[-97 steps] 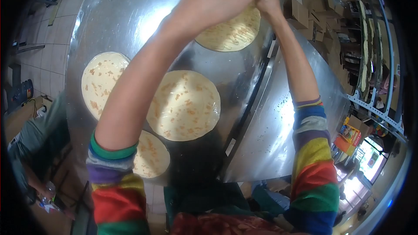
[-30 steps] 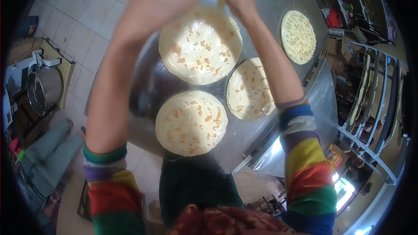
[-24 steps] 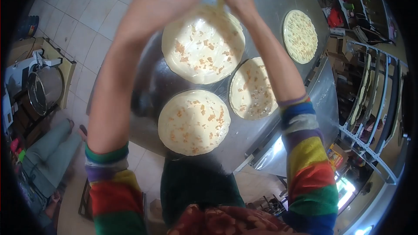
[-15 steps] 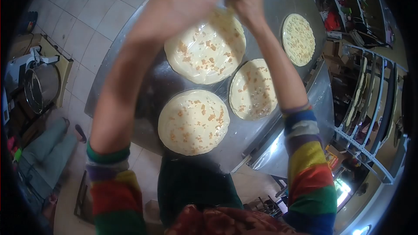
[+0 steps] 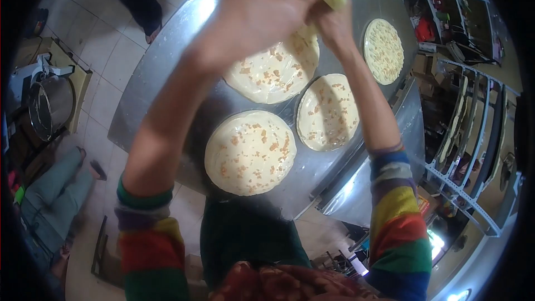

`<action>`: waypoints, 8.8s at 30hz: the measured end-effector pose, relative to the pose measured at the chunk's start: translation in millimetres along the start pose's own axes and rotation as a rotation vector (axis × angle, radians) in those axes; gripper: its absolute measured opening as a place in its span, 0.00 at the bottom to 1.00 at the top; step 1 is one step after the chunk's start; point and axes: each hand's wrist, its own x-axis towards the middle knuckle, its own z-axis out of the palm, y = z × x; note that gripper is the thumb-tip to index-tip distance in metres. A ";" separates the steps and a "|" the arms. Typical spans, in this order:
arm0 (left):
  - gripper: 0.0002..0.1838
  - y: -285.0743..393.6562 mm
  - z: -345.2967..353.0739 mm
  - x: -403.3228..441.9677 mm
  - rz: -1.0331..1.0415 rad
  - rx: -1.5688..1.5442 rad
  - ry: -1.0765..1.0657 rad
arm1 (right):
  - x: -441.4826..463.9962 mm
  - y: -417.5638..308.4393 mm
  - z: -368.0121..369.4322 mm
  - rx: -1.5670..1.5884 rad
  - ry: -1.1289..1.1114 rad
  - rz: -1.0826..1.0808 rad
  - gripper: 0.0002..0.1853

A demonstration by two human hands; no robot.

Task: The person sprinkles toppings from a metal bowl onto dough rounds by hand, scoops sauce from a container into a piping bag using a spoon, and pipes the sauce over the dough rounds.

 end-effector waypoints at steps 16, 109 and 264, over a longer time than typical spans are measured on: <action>0.15 -39.0 7.1 -6.8 0.206 -0.100 -0.051 | -26.0 -17.5 -14.8 0.006 -0.030 0.131 0.08; 0.09 2.6 -27.2 -97.5 0.096 0.107 0.201 | -53.0 -49.4 55.6 -0.176 -0.123 -0.318 0.14; 0.13 -59.3 202.2 -29.9 0.165 0.043 -0.215 | -127.2 85.0 -137.9 -0.012 0.242 -0.225 0.15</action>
